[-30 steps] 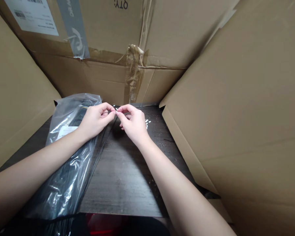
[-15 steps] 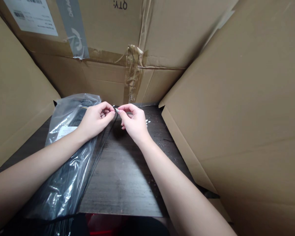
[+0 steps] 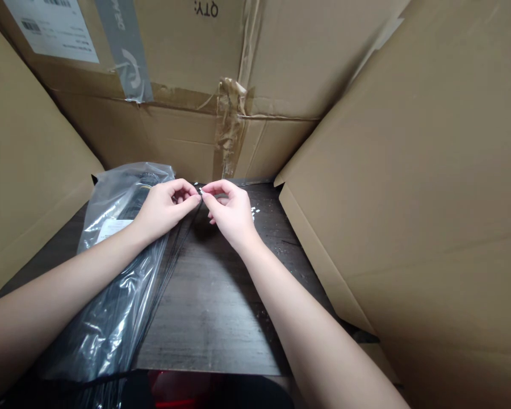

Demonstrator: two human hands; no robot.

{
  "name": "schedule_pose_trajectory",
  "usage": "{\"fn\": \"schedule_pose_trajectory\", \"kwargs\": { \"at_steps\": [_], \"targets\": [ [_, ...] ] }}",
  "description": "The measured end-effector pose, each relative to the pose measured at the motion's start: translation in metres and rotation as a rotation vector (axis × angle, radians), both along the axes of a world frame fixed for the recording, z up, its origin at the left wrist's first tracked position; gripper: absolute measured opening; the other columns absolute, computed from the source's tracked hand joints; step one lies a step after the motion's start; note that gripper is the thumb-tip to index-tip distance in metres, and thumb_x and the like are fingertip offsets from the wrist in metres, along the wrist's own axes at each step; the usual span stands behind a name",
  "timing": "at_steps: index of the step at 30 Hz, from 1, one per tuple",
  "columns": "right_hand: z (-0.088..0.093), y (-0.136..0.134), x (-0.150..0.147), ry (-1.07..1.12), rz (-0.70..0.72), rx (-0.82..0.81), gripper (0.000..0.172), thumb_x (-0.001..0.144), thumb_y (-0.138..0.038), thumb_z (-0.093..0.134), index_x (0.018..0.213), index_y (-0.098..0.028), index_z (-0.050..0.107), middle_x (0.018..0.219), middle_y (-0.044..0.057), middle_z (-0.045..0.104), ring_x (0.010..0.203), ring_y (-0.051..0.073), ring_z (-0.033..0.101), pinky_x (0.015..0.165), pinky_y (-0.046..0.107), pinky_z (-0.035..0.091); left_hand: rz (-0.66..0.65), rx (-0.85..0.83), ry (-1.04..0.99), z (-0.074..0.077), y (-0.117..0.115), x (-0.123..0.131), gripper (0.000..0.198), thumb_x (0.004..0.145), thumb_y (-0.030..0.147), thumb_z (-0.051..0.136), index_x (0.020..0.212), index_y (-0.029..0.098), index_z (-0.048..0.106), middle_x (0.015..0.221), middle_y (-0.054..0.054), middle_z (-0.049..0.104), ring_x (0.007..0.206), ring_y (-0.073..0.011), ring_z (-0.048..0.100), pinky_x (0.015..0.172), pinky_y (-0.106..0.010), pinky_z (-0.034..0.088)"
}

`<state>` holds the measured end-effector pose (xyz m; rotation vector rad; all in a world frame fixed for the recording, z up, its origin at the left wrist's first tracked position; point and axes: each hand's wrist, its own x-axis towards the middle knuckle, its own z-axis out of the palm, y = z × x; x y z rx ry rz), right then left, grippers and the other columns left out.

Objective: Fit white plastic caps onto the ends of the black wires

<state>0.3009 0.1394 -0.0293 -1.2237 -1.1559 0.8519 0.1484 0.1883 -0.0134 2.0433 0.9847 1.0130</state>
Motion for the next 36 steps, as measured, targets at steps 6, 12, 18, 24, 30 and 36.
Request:
{"fn": "schedule_pose_trajectory", "kwargs": {
  "at_steps": [6,12,18,24,30,36],
  "targets": [
    [-0.0010,0.0013,0.0007,0.014,-0.014,0.007,0.024,0.075,-0.037,0.073,0.087,-0.018,0.065,0.077,-0.001,0.065,0.049,0.006,0.052,0.042,0.020,0.047,-0.024,-0.021,-0.015,-0.0036,0.0020,-0.0006,0.021,0.082,0.033,0.060,0.076,0.016,0.071,0.074,-0.003,0.072,0.066,-0.0157,0.059,0.066,-0.028,0.045],
    [-0.0010,0.0022,0.0009,0.049,-0.008,0.017,0.023,0.074,-0.036,0.073,0.085,-0.018,0.065,0.076,-0.001,0.065,0.049,0.006,0.051,0.042,0.020,0.047,-0.035,-0.061,-0.031,-0.0041,0.0011,-0.0002,0.019,0.079,0.032,0.064,0.075,0.015,0.073,0.073,-0.003,0.073,0.064,-0.0150,0.059,0.064,-0.027,0.045],
    [-0.0006,0.0021,0.0006,0.056,0.007,0.009,0.025,0.072,-0.038,0.075,0.084,-0.018,0.067,0.073,-0.001,0.065,0.049,0.007,0.052,0.042,0.020,0.047,-0.047,-0.079,-0.040,-0.0039,0.0020,-0.0002,0.018,0.077,0.031,0.065,0.072,0.015,0.071,0.070,-0.003,0.071,0.064,-0.0147,0.058,0.063,-0.027,0.045],
    [-0.0031,0.0045,0.0023,0.072,0.036,0.003,0.028,0.071,-0.038,0.079,0.085,-0.017,0.067,0.068,-0.003,0.062,0.049,0.008,0.054,0.042,0.020,0.048,-0.048,-0.096,-0.035,-0.0051,0.0025,-0.0007,0.019,0.078,0.032,0.063,0.073,0.014,0.069,0.072,-0.003,0.071,0.067,-0.0149,0.059,0.067,-0.027,0.045],
    [-0.0016,0.0040,0.0022,0.057,0.046,-0.006,0.028,0.070,-0.036,0.080,0.085,-0.017,0.066,0.072,-0.002,0.065,0.050,0.007,0.056,0.042,0.019,0.048,-0.064,-0.114,-0.046,-0.0067,0.0038,-0.0002,0.020,0.078,0.033,0.064,0.073,0.015,0.068,0.070,-0.002,0.069,0.064,-0.0139,0.057,0.064,-0.026,0.044],
    [-0.0020,0.0040,0.0026,0.077,0.057,-0.008,0.029,0.070,-0.037,0.081,0.085,-0.017,0.066,0.066,-0.003,0.062,0.050,0.008,0.056,0.042,0.019,0.048,-0.078,-0.153,-0.061,-0.0064,0.0040,0.0005,0.021,0.078,0.034,0.065,0.073,0.015,0.068,0.070,-0.002,0.069,0.064,-0.0140,0.057,0.063,-0.027,0.044]
  ]
}}
